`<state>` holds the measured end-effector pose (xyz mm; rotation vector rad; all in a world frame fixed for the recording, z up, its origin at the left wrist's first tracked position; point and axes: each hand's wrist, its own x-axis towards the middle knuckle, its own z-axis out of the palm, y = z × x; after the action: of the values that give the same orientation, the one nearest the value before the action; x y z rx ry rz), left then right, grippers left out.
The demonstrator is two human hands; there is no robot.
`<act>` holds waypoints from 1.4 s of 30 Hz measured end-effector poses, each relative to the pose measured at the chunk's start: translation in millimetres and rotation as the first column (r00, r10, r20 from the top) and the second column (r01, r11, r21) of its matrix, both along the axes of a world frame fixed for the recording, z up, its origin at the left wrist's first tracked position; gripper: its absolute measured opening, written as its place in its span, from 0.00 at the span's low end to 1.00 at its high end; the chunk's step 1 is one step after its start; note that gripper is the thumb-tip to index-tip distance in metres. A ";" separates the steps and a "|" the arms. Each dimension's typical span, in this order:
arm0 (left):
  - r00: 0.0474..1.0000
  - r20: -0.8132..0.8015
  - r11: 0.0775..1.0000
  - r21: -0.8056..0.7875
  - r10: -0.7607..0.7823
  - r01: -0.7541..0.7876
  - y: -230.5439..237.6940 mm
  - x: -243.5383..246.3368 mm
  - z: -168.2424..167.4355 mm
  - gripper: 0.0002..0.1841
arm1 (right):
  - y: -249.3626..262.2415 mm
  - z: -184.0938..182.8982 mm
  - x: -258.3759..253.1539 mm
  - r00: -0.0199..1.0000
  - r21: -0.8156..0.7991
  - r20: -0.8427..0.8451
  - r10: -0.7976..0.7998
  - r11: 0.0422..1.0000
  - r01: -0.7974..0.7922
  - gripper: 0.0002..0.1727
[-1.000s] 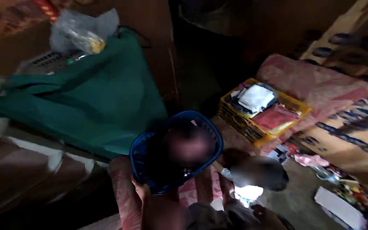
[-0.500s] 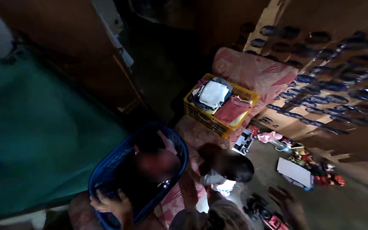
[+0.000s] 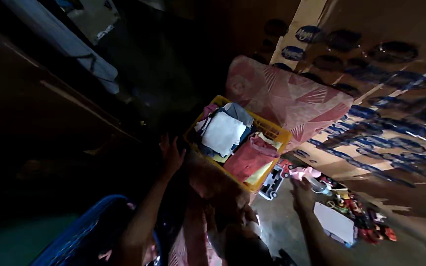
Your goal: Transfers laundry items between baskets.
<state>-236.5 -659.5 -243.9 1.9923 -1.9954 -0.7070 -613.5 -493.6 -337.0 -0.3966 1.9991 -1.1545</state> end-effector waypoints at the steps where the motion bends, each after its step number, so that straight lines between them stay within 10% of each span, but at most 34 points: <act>1: 1.000 0.025 0.999 0.044 0.002 -0.004 -26.8 -7.7 -17.5 0.33 | -18.2 -15.6 7.5 0.999 0.007 -0.039 0.030 1.000 -0.030 0.42; 5: 0.989 0.115 0.927 0.353 0.093 -0.128 -104.1 -53.3 -19.8 0.36 | -52.1 -67.5 54.8 0.976 0.208 -0.172 0.134 0.973 -0.097 0.31; 13: 0.994 0.054 0.897 0.430 0.091 -0.105 -151.0 -97.5 -67.6 0.28 | -56.1 -87.8 64.4 0.938 0.285 -0.332 0.103 0.958 -0.004 0.31; 23: 0.967 0.222 0.958 0.279 -0.127 0.062 -138.7 -79.7 -78.0 0.27 | -39.6 -76.2 21.5 0.940 0.351 -0.247 0.235 0.926 -0.139 0.28; 26: 0.969 0.233 0.826 0.560 -0.077 -0.069 -127.2 -75.3 -53.6 0.26 | -32.7 -70.5 -10.5 0.921 0.277 -0.246 0.301 0.933 -0.230 0.25; 30: 0.992 0.129 0.891 0.449 0.015 -0.072 -95.2 -42.5 -103.8 0.21 | -37.5 -63.4 -45.7 0.822 0.344 -0.344 0.455 0.875 -0.341 0.23; 42: 0.953 -0.116 0.929 0.281 0.280 -0.239 -59.3 -34.5 25.8 0.15 | -93.9 34.5 -81.1 0.682 0.232 -0.446 0.580 0.810 -0.538 0.19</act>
<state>-271.0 -718.8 -218.1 2.2167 -1.5766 -1.0721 -694.5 -587.5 -302.6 -1.2842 2.1009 -0.5973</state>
